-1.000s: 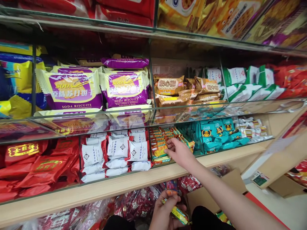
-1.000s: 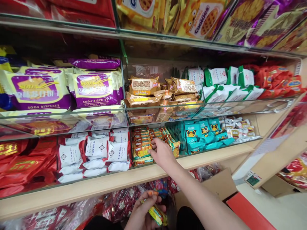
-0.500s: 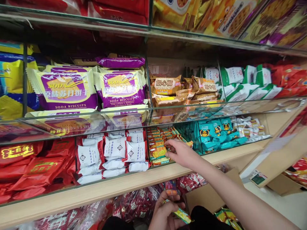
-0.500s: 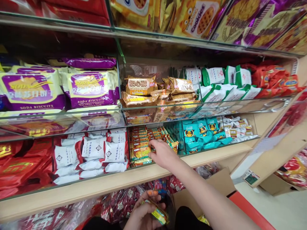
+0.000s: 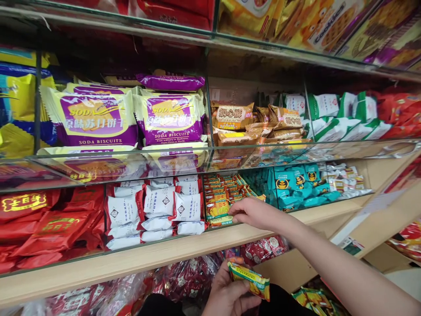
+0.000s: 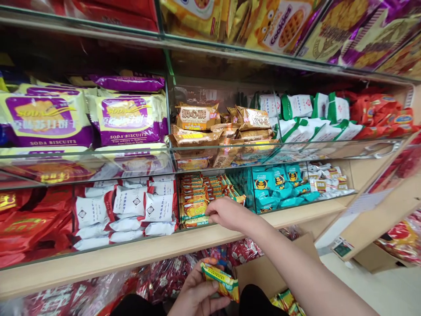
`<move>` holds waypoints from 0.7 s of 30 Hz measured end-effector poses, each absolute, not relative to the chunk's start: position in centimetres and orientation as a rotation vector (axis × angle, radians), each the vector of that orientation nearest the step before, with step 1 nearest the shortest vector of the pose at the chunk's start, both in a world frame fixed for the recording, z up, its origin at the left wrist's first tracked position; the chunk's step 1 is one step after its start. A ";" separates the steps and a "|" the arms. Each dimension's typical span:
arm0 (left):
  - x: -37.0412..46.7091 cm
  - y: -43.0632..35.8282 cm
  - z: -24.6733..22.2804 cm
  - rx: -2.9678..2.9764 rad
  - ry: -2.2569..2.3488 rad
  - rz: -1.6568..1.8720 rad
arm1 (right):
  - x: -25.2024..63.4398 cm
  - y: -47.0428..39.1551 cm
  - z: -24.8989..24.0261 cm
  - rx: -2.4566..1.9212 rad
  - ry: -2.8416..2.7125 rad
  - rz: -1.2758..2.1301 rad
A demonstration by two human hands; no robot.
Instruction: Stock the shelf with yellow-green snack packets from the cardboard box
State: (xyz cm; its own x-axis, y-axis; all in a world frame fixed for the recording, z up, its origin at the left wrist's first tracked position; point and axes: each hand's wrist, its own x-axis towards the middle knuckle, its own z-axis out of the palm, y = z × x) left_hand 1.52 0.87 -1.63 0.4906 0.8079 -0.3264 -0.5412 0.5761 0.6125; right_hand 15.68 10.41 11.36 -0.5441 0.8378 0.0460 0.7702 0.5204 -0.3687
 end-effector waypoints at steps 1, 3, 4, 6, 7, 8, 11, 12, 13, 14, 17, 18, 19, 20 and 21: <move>1.5 0.9 -1.6 0.471 0.645 0.853 | 15.6 10.5 11.3 -1.346 -2.574 0.432; 1.5 0.8 -1.6 0.478 0.654 0.852 | 15.4 10.6 11.3 -1.311 -2.627 0.374; 1.5 0.8 -1.5 0.478 0.656 0.853 | 15.4 10.6 11.3 -1.302 -2.643 0.343; 1.4 0.7 -1.5 0.474 0.651 0.852 | 15.3 10.6 11.4 -1.301 -2.652 0.293; 1.4 0.7 -1.5 0.470 0.643 0.853 | 15.2 10.7 11.4 -1.307 -2.650 0.283; 1.4 0.7 -1.5 0.467 0.631 0.853 | 15.2 10.8 11.4 -1.314 -2.646 0.283; 1.4 0.6 -1.7 0.463 0.597 0.842 | 15.0 11.3 11.3 -1.318 -2.643 0.331; 1.4 0.6 -1.8 0.464 0.593 0.836 | 15.0 11.4 11.2 -1.315 -2.641 0.355; 1.5 0.7 -1.9 0.465 0.593 0.835 | 15.0 11.5 11.3 -1.312 -2.637 0.380; 1.6 0.7 -2.0 0.466 0.596 0.846 | 15.1 11.4 11.4 -1.311 -2.629 0.401; 1.9 0.8 -1.7 0.474 0.621 0.956 | 15.7 9.7 11.7 -1.340 -2.523 0.378; 1.9 0.9 -1.5 0.478 0.636 0.994 | 16.1 8.6 11.8 -1.356 -2.438 0.358; 1.9 0.9 -1.2 0.487 0.656 1.018 | 16.5 7.3 11.6 -1.376 -2.338 0.354; 1.9 0.9 -0.9 0.501 0.679 1.027 | 16.8 5.9 11.3 -1.401 -2.233 0.385; 1.8 0.8 -0.6 0.519 0.704 1.024 | 17.2 4.4 10.8 -1.432 -2.131 0.461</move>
State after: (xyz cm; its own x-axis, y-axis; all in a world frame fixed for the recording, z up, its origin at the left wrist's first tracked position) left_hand 1.81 0.83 -0.57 0.3376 0.8981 -0.2817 -0.5844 0.4346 0.6853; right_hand 17.19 4.38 10.77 -0.2998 0.9247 0.2347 0.7451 0.3806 -0.5477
